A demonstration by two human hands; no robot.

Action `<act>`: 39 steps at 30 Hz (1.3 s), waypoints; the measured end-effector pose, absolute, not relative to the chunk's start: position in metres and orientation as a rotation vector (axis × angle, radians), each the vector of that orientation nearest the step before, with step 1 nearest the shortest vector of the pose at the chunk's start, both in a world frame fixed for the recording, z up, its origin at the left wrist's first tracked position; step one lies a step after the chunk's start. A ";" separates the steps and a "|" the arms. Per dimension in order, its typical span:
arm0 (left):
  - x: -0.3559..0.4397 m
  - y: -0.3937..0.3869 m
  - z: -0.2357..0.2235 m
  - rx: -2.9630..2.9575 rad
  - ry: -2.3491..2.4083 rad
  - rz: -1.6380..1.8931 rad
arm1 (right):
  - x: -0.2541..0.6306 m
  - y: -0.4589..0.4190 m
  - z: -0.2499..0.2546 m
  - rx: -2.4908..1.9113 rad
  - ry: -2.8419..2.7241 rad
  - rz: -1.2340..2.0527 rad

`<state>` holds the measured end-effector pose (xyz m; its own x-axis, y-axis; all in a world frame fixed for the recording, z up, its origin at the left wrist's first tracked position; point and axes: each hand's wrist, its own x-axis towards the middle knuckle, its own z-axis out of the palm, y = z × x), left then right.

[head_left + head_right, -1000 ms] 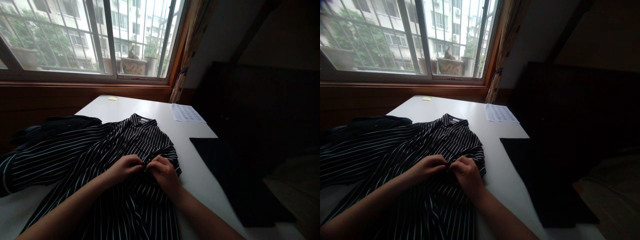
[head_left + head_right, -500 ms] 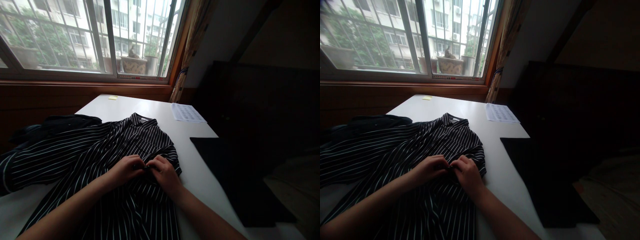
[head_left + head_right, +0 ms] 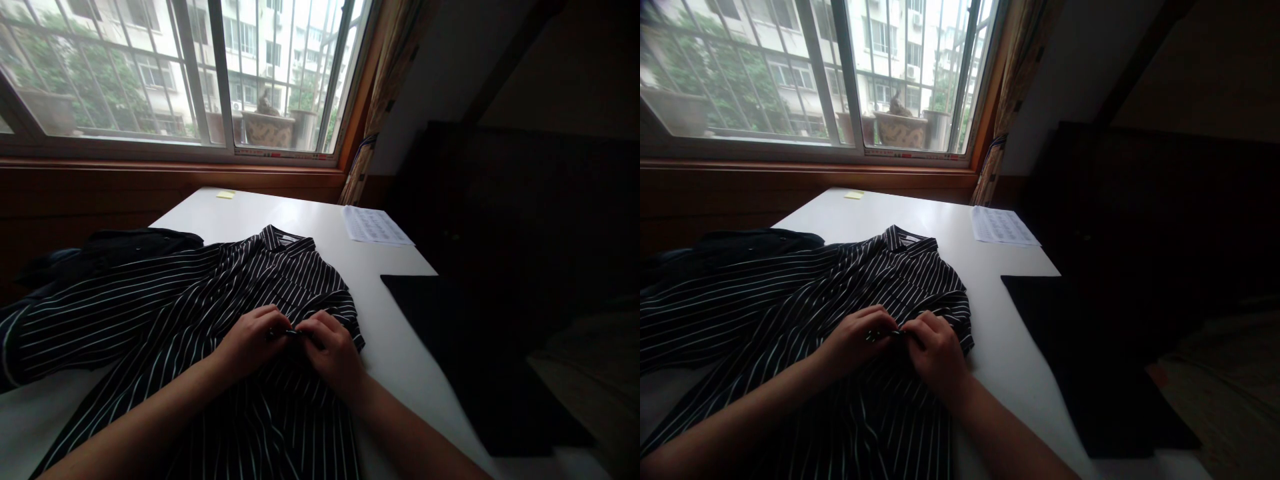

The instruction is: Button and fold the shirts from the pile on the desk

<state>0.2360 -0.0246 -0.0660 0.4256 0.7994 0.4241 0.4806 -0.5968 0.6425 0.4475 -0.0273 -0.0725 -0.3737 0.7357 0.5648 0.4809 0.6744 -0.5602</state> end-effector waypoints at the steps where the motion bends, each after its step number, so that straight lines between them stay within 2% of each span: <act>1: 0.236 -0.025 -0.066 2.253 1.085 1.022 | 0.448 -0.028 -0.072 -0.920 -2.046 0.365; 13: 0.235 -0.027 -0.066 2.262 1.084 1.162 | 0.450 -0.028 -0.071 -0.799 -2.058 0.361; 39: 0.228 -0.027 -0.070 2.645 0.922 1.271 | 0.448 -0.031 -0.071 -0.847 -2.061 0.274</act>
<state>0.2278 -0.0267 -0.0698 0.4795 0.5422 0.6900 0.4882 -0.8182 0.3037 0.4482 -0.0309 -0.0706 -0.3932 0.6581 0.6422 0.4676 0.7444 -0.4766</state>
